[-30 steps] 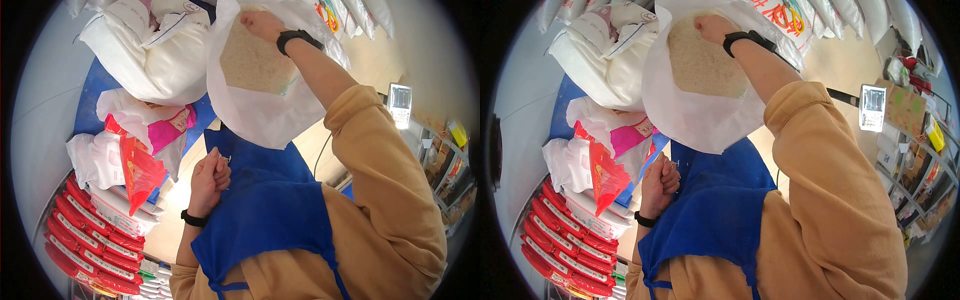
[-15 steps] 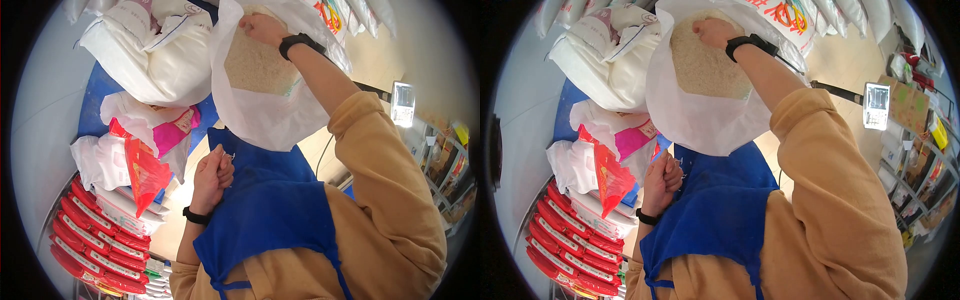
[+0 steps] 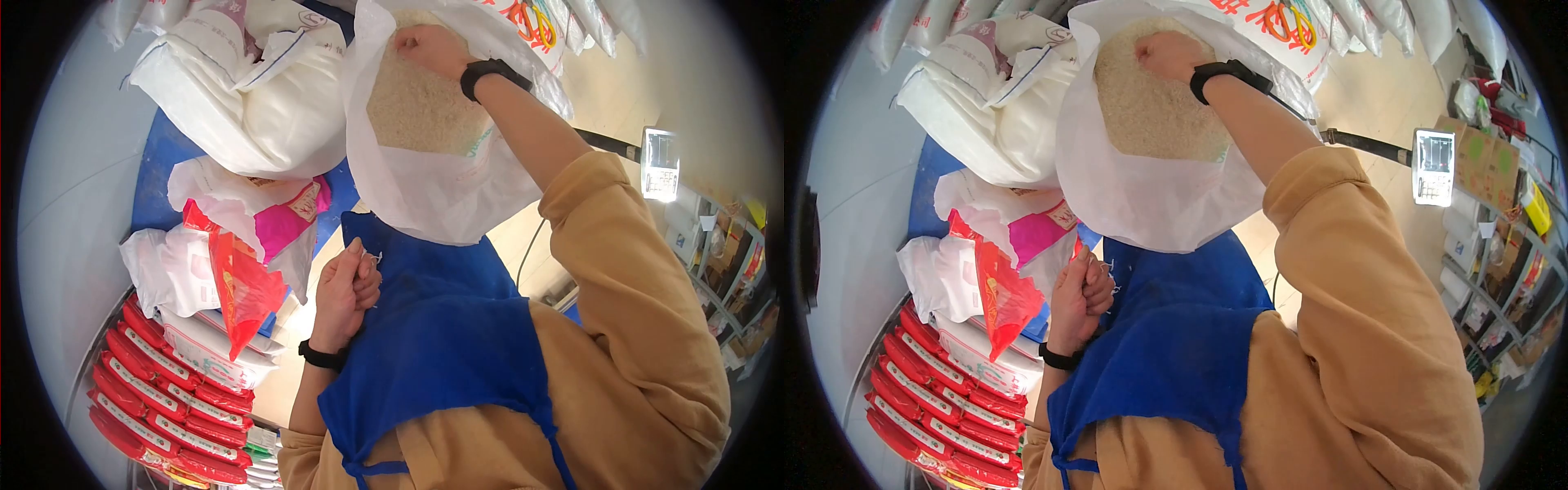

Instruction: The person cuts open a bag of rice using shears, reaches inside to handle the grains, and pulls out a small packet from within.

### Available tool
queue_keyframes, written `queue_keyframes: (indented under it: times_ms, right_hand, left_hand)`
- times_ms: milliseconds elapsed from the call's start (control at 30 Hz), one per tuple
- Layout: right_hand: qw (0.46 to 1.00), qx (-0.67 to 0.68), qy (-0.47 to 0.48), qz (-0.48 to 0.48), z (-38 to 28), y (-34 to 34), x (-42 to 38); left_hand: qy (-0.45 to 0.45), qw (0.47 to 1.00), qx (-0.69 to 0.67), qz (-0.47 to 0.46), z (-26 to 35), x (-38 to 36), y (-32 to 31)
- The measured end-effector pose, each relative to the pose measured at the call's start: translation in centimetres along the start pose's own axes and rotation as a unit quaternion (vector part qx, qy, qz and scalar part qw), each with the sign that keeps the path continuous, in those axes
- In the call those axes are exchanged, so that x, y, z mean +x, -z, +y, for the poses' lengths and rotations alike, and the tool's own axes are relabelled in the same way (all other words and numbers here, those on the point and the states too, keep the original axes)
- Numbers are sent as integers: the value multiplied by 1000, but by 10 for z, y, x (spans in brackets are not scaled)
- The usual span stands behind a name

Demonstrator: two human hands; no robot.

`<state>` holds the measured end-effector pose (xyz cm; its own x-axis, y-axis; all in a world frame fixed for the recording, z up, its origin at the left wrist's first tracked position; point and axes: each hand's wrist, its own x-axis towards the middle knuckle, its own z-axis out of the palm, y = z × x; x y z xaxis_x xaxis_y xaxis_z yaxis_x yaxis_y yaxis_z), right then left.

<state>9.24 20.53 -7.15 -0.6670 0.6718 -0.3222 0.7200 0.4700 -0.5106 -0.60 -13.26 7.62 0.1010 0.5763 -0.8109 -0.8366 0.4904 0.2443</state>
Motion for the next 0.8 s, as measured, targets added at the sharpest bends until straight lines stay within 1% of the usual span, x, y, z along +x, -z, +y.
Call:
queue_keyframes:
  times_ms: [133,233,333,433,533,633,800]
  right_hand:
    - [996,83,-19,5,6,3,-1]
    - [982,189,-6,10,7,5,0]
    - [956,278,-86,-38,-4,18,-8]
    - [945,318,-68,-45,-5,21,-10]
    - [952,285,-75,-78,-2,16,-9]
    - [983,159,79,-50,-2,-8,-12]
    - [992,76,80,-56,-28,-35,-38]
  left_hand:
    - [0,1000,1,1,0,0,0]
    - [1,1000,6,3,0,0,-2]
    - [1,1000,5,0,-1,1,-4]
    - [4,1000,20,-10,-1,2,-4]
    - [6,1000,23,-5,-2,3,-5]
    - [12,999,32,2,-2,5,-8]
    - [19,999,38,12,-1,5,-12]
